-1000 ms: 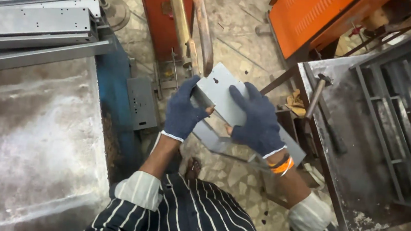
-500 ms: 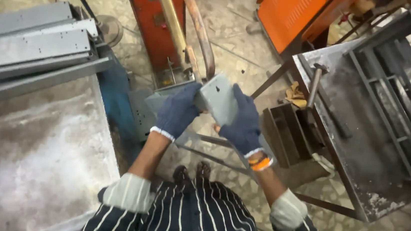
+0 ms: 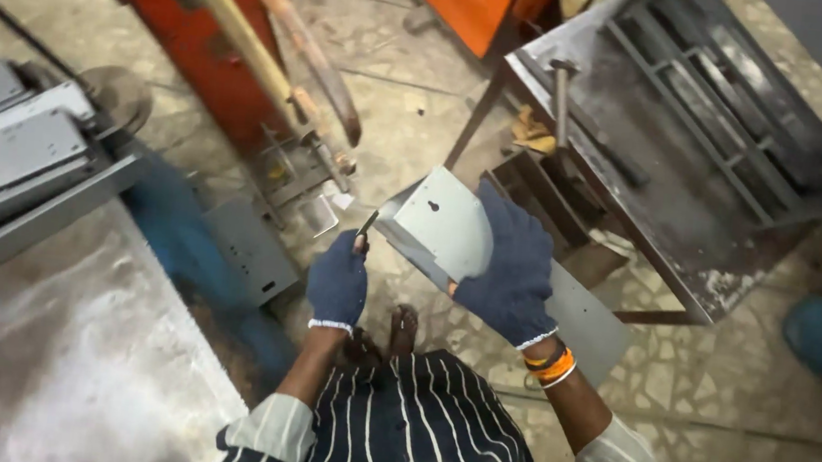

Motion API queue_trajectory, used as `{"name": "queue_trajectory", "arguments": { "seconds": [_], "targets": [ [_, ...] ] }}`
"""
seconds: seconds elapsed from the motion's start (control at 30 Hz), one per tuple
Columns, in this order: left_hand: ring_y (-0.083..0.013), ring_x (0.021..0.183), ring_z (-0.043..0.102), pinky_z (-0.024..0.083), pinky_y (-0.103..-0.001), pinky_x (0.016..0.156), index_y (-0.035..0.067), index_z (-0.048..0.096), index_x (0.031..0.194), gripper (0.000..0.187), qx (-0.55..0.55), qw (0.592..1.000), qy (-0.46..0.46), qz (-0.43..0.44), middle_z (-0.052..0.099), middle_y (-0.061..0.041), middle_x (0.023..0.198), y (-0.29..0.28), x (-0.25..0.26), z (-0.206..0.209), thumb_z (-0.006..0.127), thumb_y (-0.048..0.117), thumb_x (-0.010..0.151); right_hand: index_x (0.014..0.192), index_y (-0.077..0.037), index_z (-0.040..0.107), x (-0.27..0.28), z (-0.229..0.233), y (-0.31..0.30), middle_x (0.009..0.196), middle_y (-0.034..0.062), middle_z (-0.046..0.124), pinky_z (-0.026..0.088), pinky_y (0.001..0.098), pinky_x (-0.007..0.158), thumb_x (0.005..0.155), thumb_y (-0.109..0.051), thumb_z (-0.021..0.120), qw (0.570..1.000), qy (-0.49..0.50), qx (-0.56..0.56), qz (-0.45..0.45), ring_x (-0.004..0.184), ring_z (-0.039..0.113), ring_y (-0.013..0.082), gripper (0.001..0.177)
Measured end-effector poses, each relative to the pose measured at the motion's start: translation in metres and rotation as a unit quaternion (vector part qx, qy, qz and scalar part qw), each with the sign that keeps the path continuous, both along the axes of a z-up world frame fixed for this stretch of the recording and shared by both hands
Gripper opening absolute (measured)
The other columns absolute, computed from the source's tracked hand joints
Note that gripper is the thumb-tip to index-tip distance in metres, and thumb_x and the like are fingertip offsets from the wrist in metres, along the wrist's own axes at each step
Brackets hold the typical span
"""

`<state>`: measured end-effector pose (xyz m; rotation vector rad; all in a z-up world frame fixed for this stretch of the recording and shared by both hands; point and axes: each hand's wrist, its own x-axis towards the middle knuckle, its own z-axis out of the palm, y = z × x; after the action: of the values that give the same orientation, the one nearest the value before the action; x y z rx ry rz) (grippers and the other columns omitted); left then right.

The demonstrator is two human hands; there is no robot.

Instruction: The person assembles a gray sheet-metal enclosure at a workshop bench. They hold the metal panel, align it against a fixture, use a small hand tool on its holes, bend and press the panels together, and at one point work produces sparks near the part before continuing to fit the pieces.

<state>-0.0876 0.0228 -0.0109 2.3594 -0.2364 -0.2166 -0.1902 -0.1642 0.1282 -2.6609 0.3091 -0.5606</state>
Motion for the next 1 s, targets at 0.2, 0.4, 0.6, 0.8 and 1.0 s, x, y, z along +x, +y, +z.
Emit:
{"name": "queue_trajectory", "arguments": {
  "seconds": [0.2,0.4,0.6,0.8,1.0],
  "targets": [
    [-0.0275,0.069,0.062,0.047,-0.040,0.066,0.004,0.071,0.101,0.032,-0.269,0.960,-0.045,0.070,0.063,-0.014,0.073,-0.049,0.002,-0.007,0.051,0.029,0.106,0.157,-0.007,0.037,-0.028,0.016,-0.026,0.140,0.0192,0.057,0.038,0.0498,0.110,0.050,-0.027,0.090,1.000,0.006,0.017,-0.007,0.129,0.054,0.0400,0.121],
    [-0.0185,0.072,0.060,0.047,-0.036,0.068,0.001,0.067,0.100,0.035,-0.385,0.913,-0.125,0.048,0.065,-0.008,0.078,-0.081,0.008,-0.023,0.049,0.029,0.112,0.165,-0.003,0.022,-0.046,0.019,-0.085,0.168,0.0235,0.036,0.038,0.0455,0.123,0.058,-0.035,0.091,0.986,-0.010,0.143,0.086,0.148,0.047,0.0360,0.132],
    [-0.0191,0.064,0.057,0.044,-0.038,0.062,0.008,0.070,0.099,0.034,-0.290,0.932,-0.177,0.124,0.061,-0.010,0.071,-0.103,0.005,0.011,0.049,0.031,0.113,0.166,0.000,0.016,-0.019,0.003,-0.137,0.172,0.0197,0.029,0.033,0.0411,0.127,0.065,-0.052,0.087,0.936,0.026,0.316,0.155,0.152,0.041,0.0286,0.135],
    [-0.0285,0.052,0.054,0.037,-0.045,0.053,0.016,0.075,0.099,0.028,-0.164,0.950,-0.203,0.172,0.055,-0.012,0.060,-0.133,0.001,0.008,0.053,0.029,0.110,0.162,0.001,0.026,0.015,-0.031,-0.215,0.167,0.0206,0.034,0.023,0.0397,0.126,0.065,-0.044,0.089,0.935,0.104,0.251,0.229,0.155,0.033,0.0307,0.124],
    [-0.0323,0.055,0.058,0.038,-0.046,0.054,0.017,0.075,0.098,0.028,-0.088,0.938,-0.263,0.205,0.059,-0.014,0.063,-0.159,-0.005,0.011,0.054,0.028,0.112,0.148,0.001,0.055,0.092,-0.184,-0.334,0.141,0.0197,0.066,0.047,0.0397,0.113,0.090,-0.041,0.078,0.926,0.059,0.371,-0.044,0.131,0.062,0.0293,0.076]
  ]
}}
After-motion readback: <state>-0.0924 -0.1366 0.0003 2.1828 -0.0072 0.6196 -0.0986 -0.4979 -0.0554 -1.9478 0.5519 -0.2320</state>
